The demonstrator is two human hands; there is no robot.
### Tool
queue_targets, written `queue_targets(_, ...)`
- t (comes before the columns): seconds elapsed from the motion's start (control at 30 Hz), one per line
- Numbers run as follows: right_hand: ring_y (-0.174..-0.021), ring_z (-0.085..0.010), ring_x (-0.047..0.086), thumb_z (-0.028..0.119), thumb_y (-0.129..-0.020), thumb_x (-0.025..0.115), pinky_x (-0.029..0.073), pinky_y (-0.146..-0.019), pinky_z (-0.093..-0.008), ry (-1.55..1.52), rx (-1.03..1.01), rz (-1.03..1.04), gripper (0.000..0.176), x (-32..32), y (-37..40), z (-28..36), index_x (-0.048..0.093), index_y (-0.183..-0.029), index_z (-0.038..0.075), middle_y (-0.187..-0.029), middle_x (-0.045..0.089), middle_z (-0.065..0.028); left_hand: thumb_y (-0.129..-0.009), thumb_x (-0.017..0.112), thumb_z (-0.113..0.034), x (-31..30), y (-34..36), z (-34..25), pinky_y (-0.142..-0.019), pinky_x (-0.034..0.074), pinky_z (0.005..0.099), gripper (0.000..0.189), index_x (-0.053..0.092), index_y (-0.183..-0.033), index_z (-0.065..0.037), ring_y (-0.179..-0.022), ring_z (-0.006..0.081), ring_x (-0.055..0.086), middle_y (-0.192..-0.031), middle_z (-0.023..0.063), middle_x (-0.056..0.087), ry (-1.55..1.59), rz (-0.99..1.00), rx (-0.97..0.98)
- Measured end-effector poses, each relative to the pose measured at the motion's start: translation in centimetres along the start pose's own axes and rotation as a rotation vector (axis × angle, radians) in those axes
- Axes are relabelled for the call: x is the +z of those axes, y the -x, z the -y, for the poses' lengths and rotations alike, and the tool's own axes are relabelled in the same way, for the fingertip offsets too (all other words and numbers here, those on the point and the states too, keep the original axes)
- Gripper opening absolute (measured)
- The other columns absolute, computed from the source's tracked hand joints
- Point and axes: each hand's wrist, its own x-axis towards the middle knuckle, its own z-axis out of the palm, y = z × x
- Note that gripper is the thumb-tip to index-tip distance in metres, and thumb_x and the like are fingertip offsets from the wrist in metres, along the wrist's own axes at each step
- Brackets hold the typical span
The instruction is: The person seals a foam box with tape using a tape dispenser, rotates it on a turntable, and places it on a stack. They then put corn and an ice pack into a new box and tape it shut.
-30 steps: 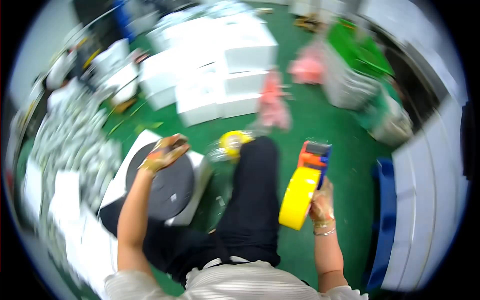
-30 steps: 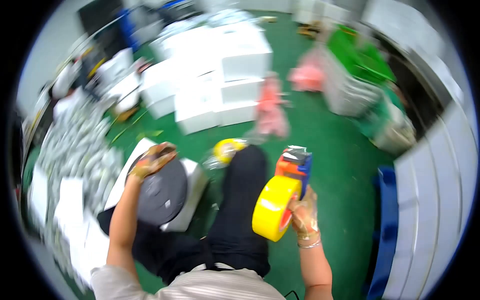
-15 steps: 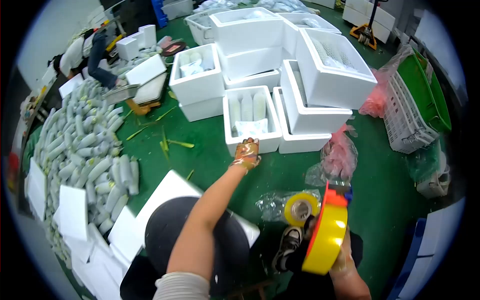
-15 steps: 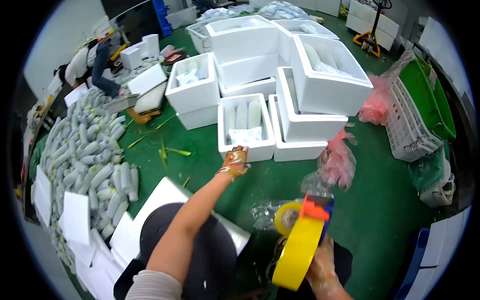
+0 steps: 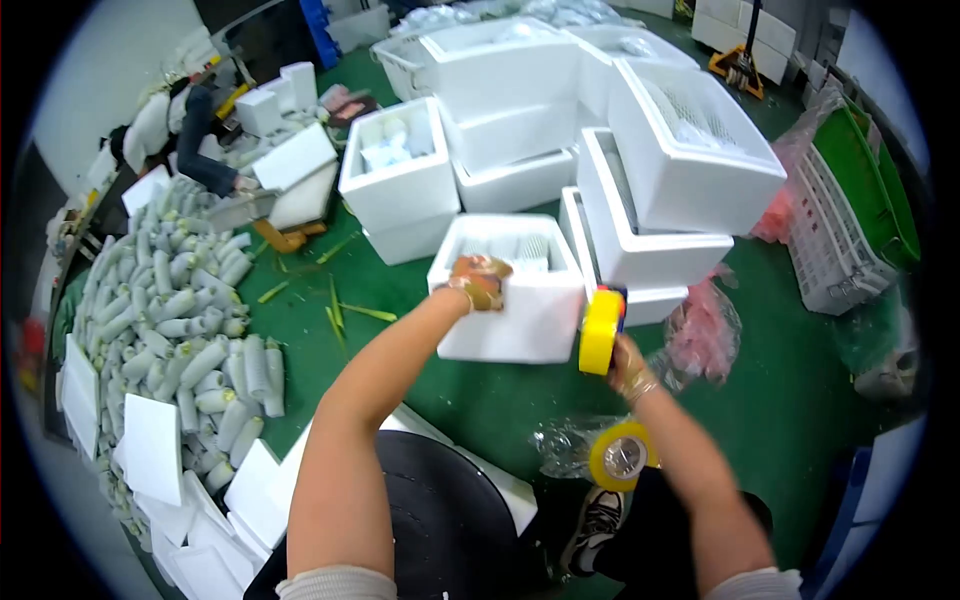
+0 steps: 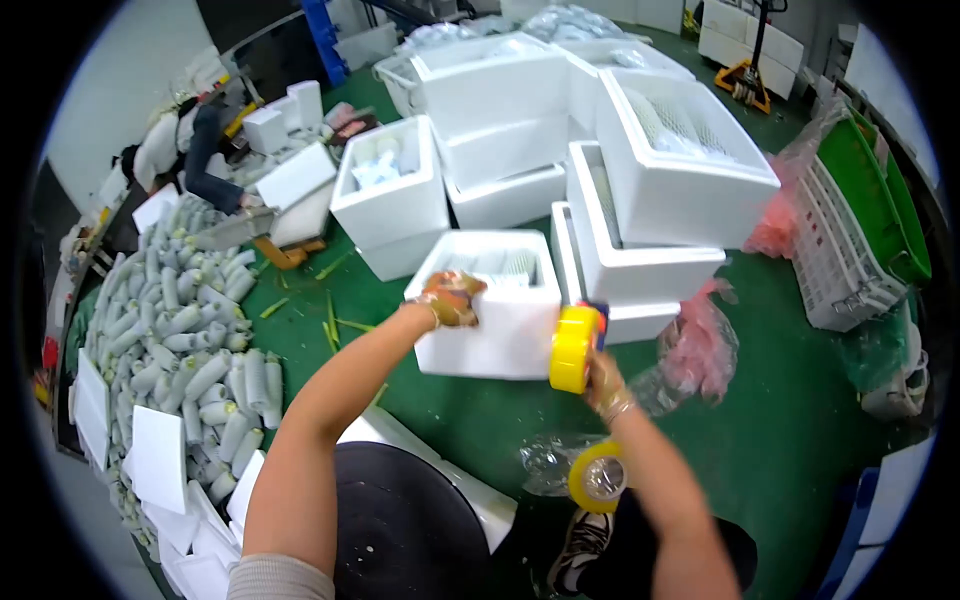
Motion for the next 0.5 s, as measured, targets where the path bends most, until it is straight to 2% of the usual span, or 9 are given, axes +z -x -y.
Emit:
queue_targets(0.1,-0.081,-0.0269,0.066,0.022,-0.082,0.067,0.057,-0.071,-0.0392,-0.273,-0.094,0.104,0.044,3.2,1.4,-6.4,0.053,-0.117,-0.002,-0.095,0.065,-0.0098,-0.067,0.072,-0.024,-3.0,2.9,-1.8,-0.087,0.05,0.0385,0.045,0.066,-0.11,-0.011,-0.097,0.0339,0.065,-0.099,0.0184,0.067,-0.107,0.188,0.097)
queue_targets(0.13,-0.082,-0.0268,0.065,0.022,-0.083,0.066,0.057,-0.072,-0.039,-0.315,-0.129,0.114,0.045,4.0,2.4,-7.7,0.053,-0.118,-0.002,-0.096,0.065,-0.0099,-0.069,0.067,-0.017,-4.0,4.4,-2.2,-0.085,0.05,0.0396,0.043,0.066,-0.112,-0.011,-0.095,0.0339,0.065,-0.098,0.0181,0.067,-0.088,0.159,0.129)
queue_targets(0.23,-0.086,-0.0262,0.064,0.022,-0.083,0.066,0.055,-0.074,-0.0386,-0.356,-0.175,0.129,0.046,5.9,6.2,-9.1,0.052,-0.12,-0.001,-0.099,0.064,-0.0102,-0.07,0.064,-0.012,-8.0,9.4,-3.0,-0.083,0.05,0.0404,0.044,0.066,-0.114,-0.011,-0.093,0.0336,0.065,-0.096,0.016,0.068,-0.129,0.136,0.187)
queue_targets(0.27,-0.087,-0.026,0.063,0.022,-0.084,0.065,0.055,-0.075,-0.0385,-0.352,-0.178,0.127,0.046,6.2,7.7,-9.3,0.051,-0.121,-0.001,-0.1,0.063,-0.0103,-0.069,0.064,-0.012,-9.4,12.0,-3.4,-0.082,0.05,0.0413,0.041,0.067,-0.11,-0.011,-0.092,0.0321,0.065,-0.096,0.014,0.068,-0.166,0.108,0.225)
queue_targets(0.3,-0.088,-0.0258,0.063,0.022,-0.084,0.065,0.055,-0.076,-0.0383,-0.338,-0.174,0.119,0.046,6.5,9.6,-9.4,0.051,-0.122,-0.001,-0.101,0.063,-0.0104,-0.067,0.064,-0.012,-10.5,15.0,-3.1,-0.079,0.049,0.0417,0.037,0.067,-0.103,-0.01,-0.089,0.0298,0.065,-0.089,0.012,0.067,-0.179,0.004,0.357)
queue_targets(0.37,-0.09,-0.0255,0.062,0.022,-0.084,0.064,0.054,-0.078,-0.0381,-0.311,-0.151,0.092,0.047,6.9,13.8,-9.9,0.05,-0.123,0.0,-0.103,0.062,-0.0106,-0.064,0.064,-0.012,-12.5,22.2,-3.7,-0.075,0.048,0.0428,0.035,0.066,-0.1,-0.011,-0.086,0.0285,0.064,-0.088,0.0093,0.064,-0.093,-0.149,0.392)
queue_targets(0.43,-0.093,-0.0251,0.061,0.022,-0.085,0.064,0.053,-0.08,-0.0378,-0.278,-0.126,0.056,0.048,7.2,19.0,-10.6,0.049,-0.125,0.0,-0.105,0.061,-0.0108,-0.064,0.065,-0.009,-15.1,30.3,-5.5,-0.083,0.045,0.0427,0.04,0.063,-0.105,-0.011,-0.093,0.0281,0.061,-0.095,0.0075,0.062,-0.023,-0.223,0.335)
queue_targets(0.47,-0.094,-0.0249,0.06,0.022,-0.085,0.064,0.053,-0.08,-0.0376,-0.259,-0.114,0.046,0.048,7.3,21.7,-10.8,0.048,-0.126,0.001,-0.106,0.061,-0.0109,-0.063,0.067,-0.012,-14.7,34.3,-5.8,-0.082,0.044,0.0422,0.043,0.058,-0.105,-0.012,-0.094,0.0273,0.06,-0.095,0.0064,0.059,-0.002,-0.299,0.313)
queue_targets(0.5,-0.095,-0.0247,0.06,0.022,-0.085,0.063,0.053,-0.081,-0.0375,-0.246,-0.104,0.039,0.049,7.5,24.2,-11.1,0.048,-0.127,0.001,-0.107,0.061,-0.011,-0.062,0.068,-0.014,-15.2,37.9,-6.6,-0.08,0.043,0.0415,0.042,0.056,-0.103,-0.012,-0.092,0.0265,0.059,-0.095,0.0056,0.058,0.002,-0.252,0.273)
